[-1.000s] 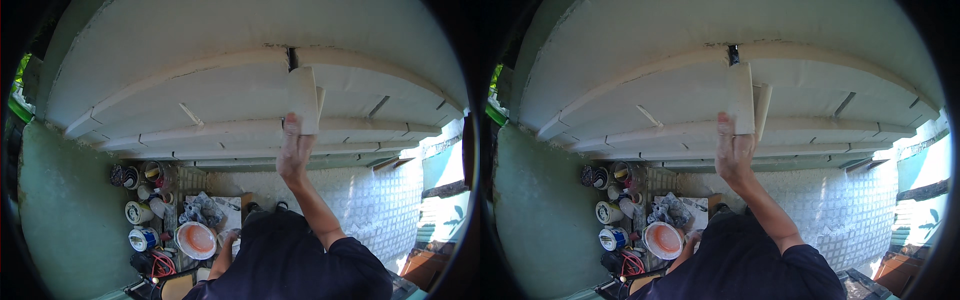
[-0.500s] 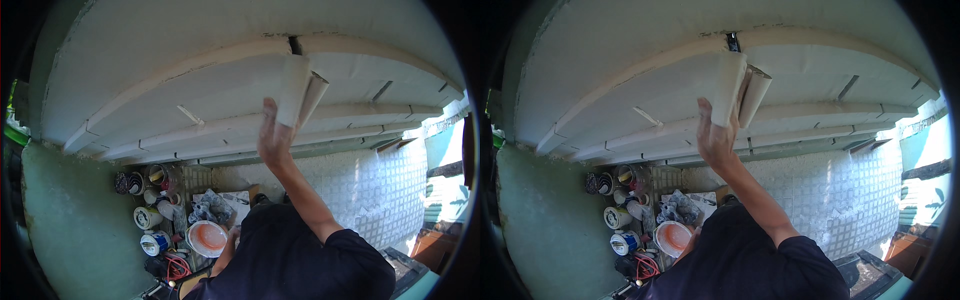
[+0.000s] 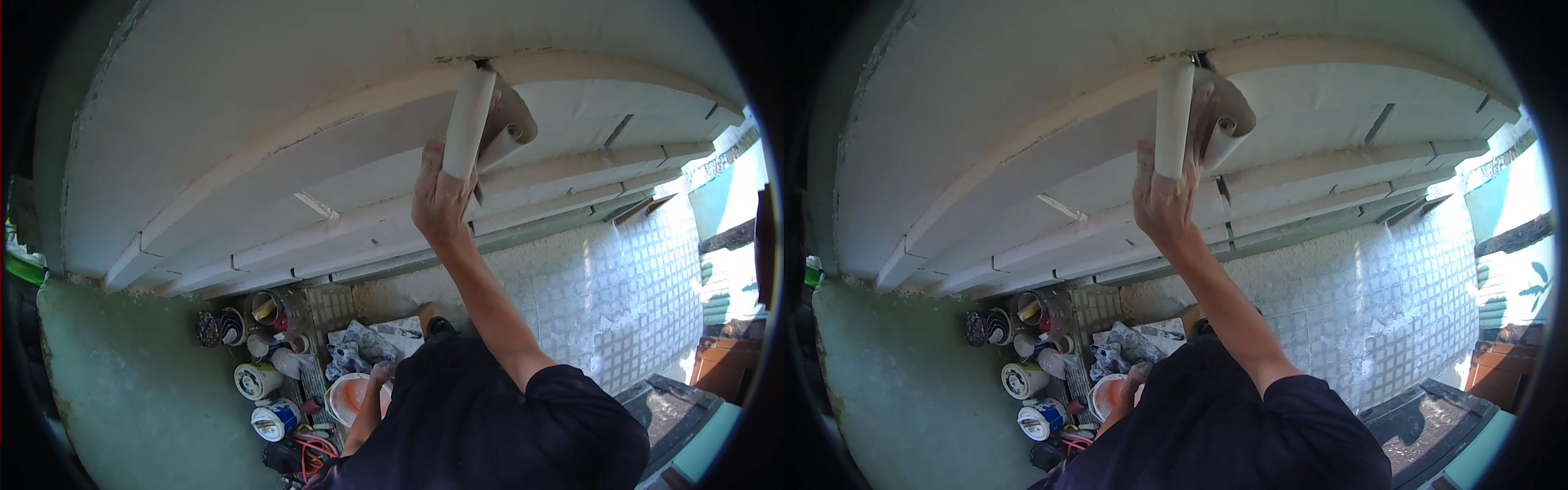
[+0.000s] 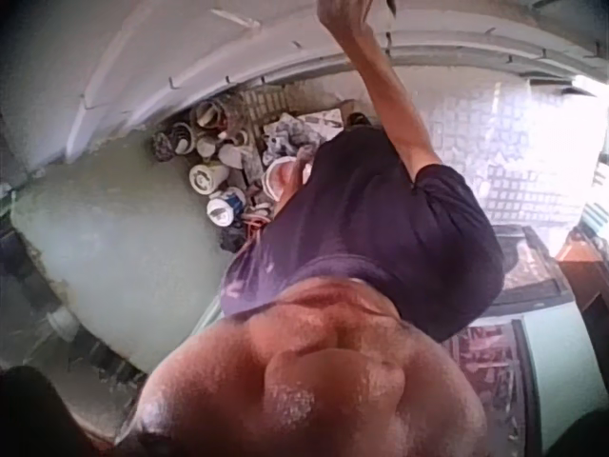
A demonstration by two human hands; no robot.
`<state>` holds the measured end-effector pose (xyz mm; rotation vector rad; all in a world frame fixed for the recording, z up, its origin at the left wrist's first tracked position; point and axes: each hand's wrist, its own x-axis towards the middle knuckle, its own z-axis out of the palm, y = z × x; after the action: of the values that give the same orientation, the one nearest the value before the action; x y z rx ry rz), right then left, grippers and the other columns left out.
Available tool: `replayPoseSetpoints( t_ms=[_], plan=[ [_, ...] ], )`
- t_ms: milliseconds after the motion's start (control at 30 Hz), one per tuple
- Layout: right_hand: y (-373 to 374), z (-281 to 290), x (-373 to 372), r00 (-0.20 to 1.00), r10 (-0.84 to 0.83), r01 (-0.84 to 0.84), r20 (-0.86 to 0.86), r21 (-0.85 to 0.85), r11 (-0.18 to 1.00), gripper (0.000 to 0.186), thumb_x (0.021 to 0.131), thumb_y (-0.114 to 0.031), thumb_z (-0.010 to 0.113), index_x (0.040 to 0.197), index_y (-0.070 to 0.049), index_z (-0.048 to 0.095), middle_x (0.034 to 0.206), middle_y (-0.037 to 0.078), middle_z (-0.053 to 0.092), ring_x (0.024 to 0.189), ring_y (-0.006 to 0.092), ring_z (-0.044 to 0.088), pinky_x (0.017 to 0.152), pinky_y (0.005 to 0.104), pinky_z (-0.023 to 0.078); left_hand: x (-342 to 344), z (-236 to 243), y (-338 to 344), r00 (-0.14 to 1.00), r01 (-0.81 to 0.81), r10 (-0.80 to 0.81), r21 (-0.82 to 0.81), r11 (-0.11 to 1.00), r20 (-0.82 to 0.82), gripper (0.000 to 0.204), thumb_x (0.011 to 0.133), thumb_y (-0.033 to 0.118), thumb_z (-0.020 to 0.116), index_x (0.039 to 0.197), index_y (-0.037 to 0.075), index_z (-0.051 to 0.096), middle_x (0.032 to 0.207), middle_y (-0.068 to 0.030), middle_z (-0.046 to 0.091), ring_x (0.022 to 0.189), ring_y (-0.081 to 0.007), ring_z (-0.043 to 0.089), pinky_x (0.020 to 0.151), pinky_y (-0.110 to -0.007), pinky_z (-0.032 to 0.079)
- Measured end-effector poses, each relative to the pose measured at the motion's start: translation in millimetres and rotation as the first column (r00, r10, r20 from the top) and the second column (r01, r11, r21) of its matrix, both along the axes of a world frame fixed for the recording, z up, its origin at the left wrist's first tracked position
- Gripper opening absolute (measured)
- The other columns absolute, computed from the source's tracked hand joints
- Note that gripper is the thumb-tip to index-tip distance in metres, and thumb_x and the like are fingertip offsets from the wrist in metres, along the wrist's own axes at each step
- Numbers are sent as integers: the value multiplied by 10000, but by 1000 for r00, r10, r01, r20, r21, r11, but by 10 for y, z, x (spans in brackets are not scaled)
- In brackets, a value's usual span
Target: Applying wall putty and smoothing it with a spreader to repair gaps.
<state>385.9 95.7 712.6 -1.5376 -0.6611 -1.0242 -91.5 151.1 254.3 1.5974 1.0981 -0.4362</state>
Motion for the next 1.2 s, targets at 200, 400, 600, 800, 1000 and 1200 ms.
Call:
replayPoseSetpoints(
  t_ms=[200,400,600,800,1000,1200],
  plan=[
    [49,-262,-184,991,53,-42,-123,86,995,170,958,-62,480,827,45,484,601,121,407,533,260,375,509,396,325,-154,-534,175,993,41,-21,-167,985,118,225,853,236,561,934,75,697,885,-91,689,812,-175,653,701,-333,505],
    [-265,-58,-126,970,144,-132,-194,72,989,207,965,-76,472,779,15,488,570,103,389,484,207,361,459,360,294,-204,-561,374,964,259,-259,4,966,58,242,874,263,533,913,73,678,908,-129,679,825,-262,643,707,-370,502],
    [-477,-64,-286,879,286,-286,-381,59,956,127,944,-68,501,895,46,529,645,113,480,550,212,460,519,342,379,-85,-530,327,899,430,-437,220,875,-19,275,900,296,499,889,70,656,936,-174,666,841,-366,630,714,-414,499],
    [-447,39,-35,844,499,-444,-197,264,856,118,908,-69,537,904,47,560,607,58,492,504,173,447,486,301,389,61,-467,235,912,409,-399,212,887,-89,288,894,322,495,972,107,670,1014,-173,658,941,-360,623,784,-413,503],
    [-549,-159,-25,749,607,-509,-265,355,784,116,891,-80,541,889,32,571,607,46,472,536,120,434,489,293,375,-20,-632,164,564,82,-715,834,545,412,323,890,356,503,1006,112,680,1048,-171,661,996,-352,627,826,-419,498],
    [-551,19,95,752,594,-513,-287,310,800,105,897,-76,524,893,23,559,575,36,438,546,102,411,487,288,362,16,-527,-47,983,142,-113,206,968,-145,296,882,301,514,984,78,680,1000,-194,669,941,-370,635,799,-440,500]
  ],
)
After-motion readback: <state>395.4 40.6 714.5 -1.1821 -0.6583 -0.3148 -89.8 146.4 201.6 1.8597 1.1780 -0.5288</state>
